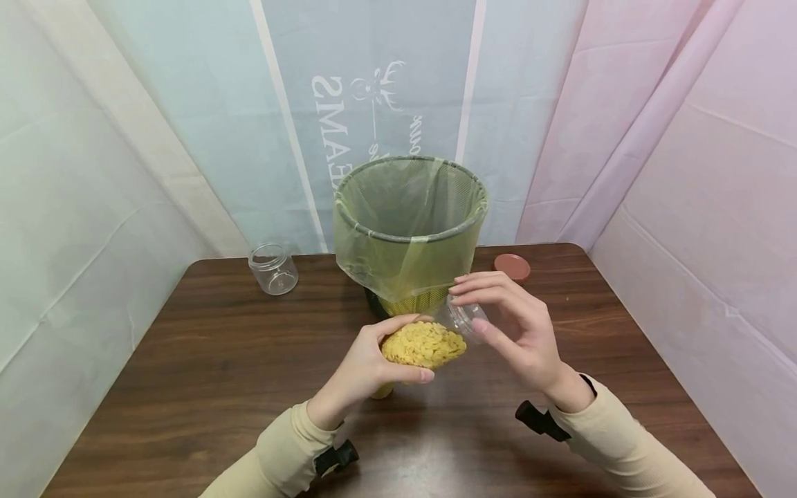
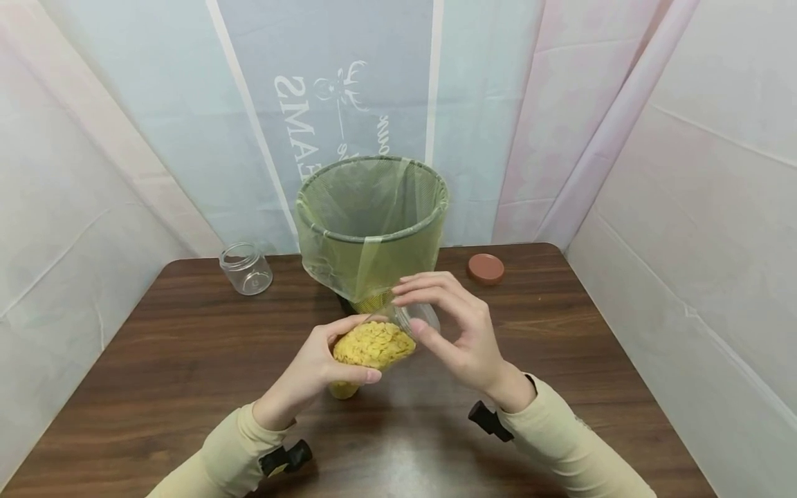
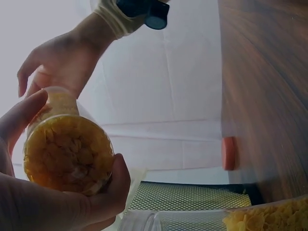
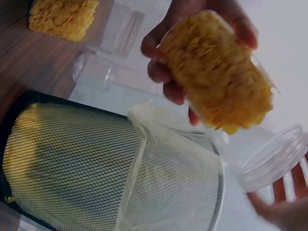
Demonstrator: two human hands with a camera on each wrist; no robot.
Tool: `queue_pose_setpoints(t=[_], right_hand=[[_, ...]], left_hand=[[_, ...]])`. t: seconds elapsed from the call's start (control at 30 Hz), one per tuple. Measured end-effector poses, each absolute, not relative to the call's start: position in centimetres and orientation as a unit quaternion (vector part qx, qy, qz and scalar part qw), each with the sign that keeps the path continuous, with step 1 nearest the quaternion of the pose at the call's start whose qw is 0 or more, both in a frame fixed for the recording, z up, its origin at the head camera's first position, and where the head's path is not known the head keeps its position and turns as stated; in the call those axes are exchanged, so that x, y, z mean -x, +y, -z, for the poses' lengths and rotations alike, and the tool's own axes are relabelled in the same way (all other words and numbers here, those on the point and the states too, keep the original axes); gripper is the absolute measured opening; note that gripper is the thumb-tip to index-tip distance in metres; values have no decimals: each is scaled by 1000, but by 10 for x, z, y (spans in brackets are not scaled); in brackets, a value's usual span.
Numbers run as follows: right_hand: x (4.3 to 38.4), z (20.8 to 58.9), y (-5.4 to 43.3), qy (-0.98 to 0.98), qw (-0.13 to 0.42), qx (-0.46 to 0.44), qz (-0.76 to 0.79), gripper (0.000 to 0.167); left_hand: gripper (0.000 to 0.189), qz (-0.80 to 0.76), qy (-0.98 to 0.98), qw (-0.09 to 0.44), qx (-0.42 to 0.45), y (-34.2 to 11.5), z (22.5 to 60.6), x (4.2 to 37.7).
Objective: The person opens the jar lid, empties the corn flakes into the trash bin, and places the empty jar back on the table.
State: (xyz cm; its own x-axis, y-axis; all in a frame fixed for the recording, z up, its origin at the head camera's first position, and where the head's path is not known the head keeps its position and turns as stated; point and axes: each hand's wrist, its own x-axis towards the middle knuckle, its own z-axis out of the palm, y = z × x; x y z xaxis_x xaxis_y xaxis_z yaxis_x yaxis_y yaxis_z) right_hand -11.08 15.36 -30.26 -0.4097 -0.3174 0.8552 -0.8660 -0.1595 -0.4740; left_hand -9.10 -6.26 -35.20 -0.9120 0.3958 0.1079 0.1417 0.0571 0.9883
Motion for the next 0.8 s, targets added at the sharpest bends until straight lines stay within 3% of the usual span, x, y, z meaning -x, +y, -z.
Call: queue_pose_setpoints(t=[0.33,0.6,0.8], right_hand=[[108,307,161,-778,169,-259,-547,42],[111,310,160,-811,136,-230,-521,36],[112,311,158,-793,140,-244,-541,33]], left_hand=[[65,-643,746,14,-174,-56,353,91],[75,-567,802,-105,-158,-53,356,90],[77,-546,812,-132,-161,-54,354,89]])
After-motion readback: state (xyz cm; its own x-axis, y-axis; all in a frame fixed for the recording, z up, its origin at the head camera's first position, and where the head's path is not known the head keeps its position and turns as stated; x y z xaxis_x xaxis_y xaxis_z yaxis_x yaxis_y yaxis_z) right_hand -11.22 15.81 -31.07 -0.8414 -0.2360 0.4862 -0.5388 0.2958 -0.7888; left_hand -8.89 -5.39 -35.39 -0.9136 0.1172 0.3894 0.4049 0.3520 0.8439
